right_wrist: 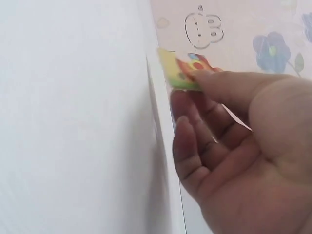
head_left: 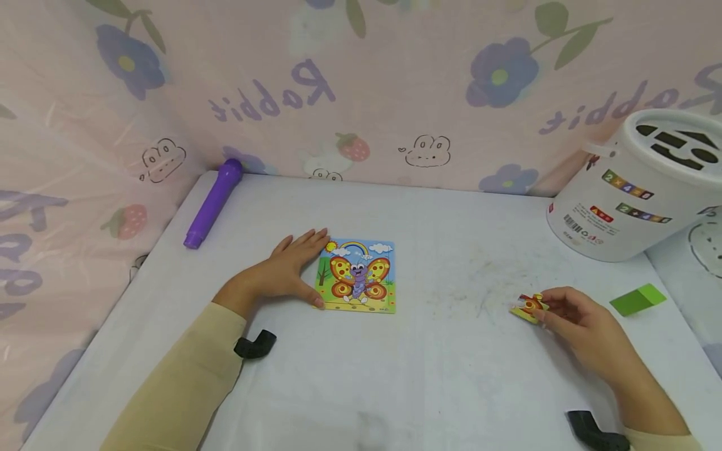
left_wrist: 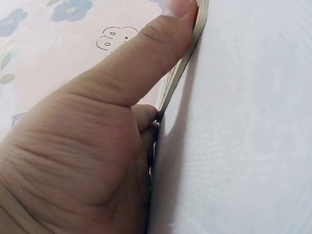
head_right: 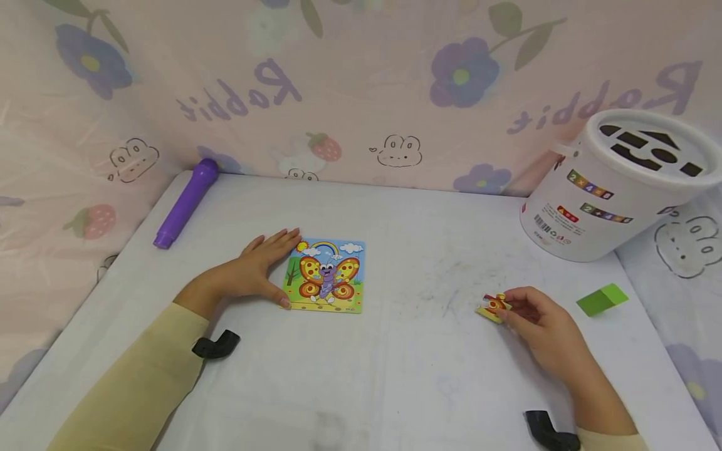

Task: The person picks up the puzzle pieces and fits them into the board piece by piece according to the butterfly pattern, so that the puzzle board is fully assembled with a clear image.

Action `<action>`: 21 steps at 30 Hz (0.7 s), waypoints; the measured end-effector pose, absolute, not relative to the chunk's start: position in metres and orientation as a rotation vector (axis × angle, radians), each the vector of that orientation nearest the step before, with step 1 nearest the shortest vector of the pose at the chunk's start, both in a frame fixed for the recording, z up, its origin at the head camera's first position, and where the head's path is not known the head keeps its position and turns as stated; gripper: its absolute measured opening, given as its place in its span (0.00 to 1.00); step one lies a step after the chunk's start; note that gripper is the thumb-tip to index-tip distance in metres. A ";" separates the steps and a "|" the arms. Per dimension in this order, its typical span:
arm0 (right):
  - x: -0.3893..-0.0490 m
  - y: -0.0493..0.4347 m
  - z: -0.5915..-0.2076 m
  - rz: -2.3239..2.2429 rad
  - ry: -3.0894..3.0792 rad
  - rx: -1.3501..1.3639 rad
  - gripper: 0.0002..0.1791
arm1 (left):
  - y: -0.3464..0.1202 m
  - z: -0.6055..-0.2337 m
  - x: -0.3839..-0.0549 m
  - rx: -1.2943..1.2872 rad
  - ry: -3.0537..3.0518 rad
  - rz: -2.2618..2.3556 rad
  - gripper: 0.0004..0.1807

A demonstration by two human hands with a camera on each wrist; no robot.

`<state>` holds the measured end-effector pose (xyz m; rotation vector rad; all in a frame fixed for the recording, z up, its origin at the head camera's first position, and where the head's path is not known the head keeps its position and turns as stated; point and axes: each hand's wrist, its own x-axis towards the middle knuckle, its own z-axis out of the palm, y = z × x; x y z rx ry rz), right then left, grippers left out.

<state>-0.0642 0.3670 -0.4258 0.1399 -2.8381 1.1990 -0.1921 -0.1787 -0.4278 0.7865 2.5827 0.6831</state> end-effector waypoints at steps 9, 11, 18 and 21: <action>-0.076 0.334 -0.419 1.643 -2.586 0.281 0.17 | -0.179 -0.428 -0.192 0.779 2.588 0.684 0.78; -0.079 0.322 -0.416 1.664 -2.580 0.294 0.18 | -0.179 -0.428 -0.193 0.778 2.585 0.687 0.78; -0.099 0.274 -0.409 1.679 -2.607 0.357 0.16 | -0.178 -0.431 -0.193 0.786 2.583 0.694 0.78; -0.107 0.254 -0.409 1.755 -2.586 0.428 0.14 | -0.178 -0.430 -0.193 0.789 2.583 0.697 0.78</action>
